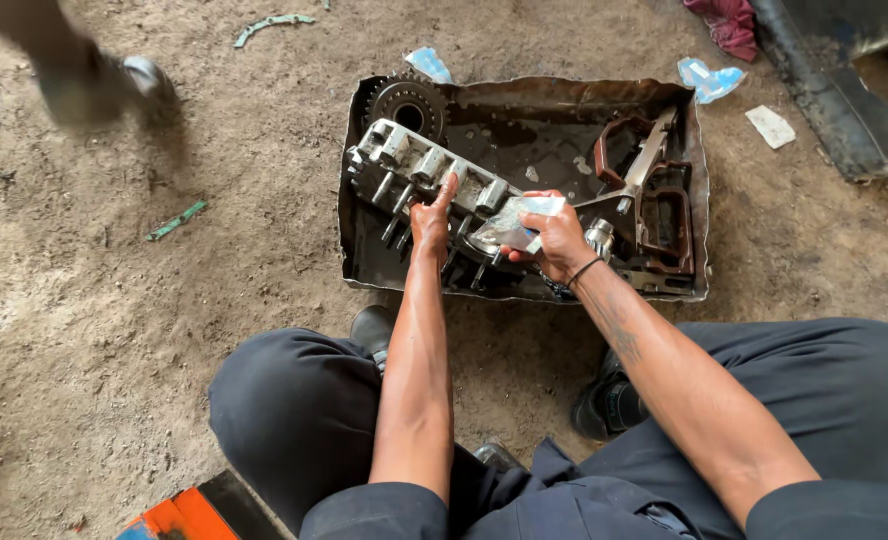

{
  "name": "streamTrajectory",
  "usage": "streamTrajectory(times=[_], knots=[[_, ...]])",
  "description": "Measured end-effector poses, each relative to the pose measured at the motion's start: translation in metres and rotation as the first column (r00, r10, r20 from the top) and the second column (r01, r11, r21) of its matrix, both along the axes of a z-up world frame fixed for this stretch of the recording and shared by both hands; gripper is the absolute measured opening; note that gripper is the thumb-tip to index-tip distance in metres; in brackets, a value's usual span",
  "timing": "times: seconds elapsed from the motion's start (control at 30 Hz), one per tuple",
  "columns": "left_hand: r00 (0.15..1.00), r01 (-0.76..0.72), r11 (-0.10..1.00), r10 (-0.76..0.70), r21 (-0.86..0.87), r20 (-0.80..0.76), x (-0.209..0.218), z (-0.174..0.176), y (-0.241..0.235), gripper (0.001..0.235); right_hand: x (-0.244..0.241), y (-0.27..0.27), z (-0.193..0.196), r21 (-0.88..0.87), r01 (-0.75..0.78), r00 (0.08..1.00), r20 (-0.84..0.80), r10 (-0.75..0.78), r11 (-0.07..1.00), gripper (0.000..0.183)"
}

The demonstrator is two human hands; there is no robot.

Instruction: The person scrubs a metal engine block with a wire brush and a piece of sandpaper to remove grime and rust. They work on the top surface and sides of the block, which is placed in a metal tray on the ground.

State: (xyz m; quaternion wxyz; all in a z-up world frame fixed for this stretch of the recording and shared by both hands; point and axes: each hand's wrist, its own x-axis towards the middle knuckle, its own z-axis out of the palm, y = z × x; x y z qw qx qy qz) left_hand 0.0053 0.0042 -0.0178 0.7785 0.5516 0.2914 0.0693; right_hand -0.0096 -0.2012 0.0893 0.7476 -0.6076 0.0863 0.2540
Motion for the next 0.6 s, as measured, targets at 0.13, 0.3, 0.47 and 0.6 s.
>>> streamTrajectory(times=[0.13,0.3,0.47,0.6], knots=[[0.991,0.009,0.998,-0.001,-0.061,0.137,0.006,-0.001,-0.004,0.079,0.013,0.0,-0.007,0.167,0.029,0.995,0.094,-0.045,0.986,0.045],[1.0,0.025,0.999,-0.025,-0.036,0.003,0.002,-0.014,0.001,0.08,0.035,-0.019,0.029,0.076,-0.081,0.974,0.219,0.063,0.994,0.046],[0.999,0.038,0.998,-0.037,-0.057,0.012,-0.003,-0.002,0.001,0.091,0.011,-0.019,0.029,-0.149,-0.155,0.988,-0.002,0.157,0.977,0.044],[1.0,0.02,0.997,-0.02,-0.079,-0.006,-0.003,0.004,0.001,0.092,0.0,-0.01,0.012,-0.082,-0.089,0.996,-0.021,0.088,0.993,0.039]])
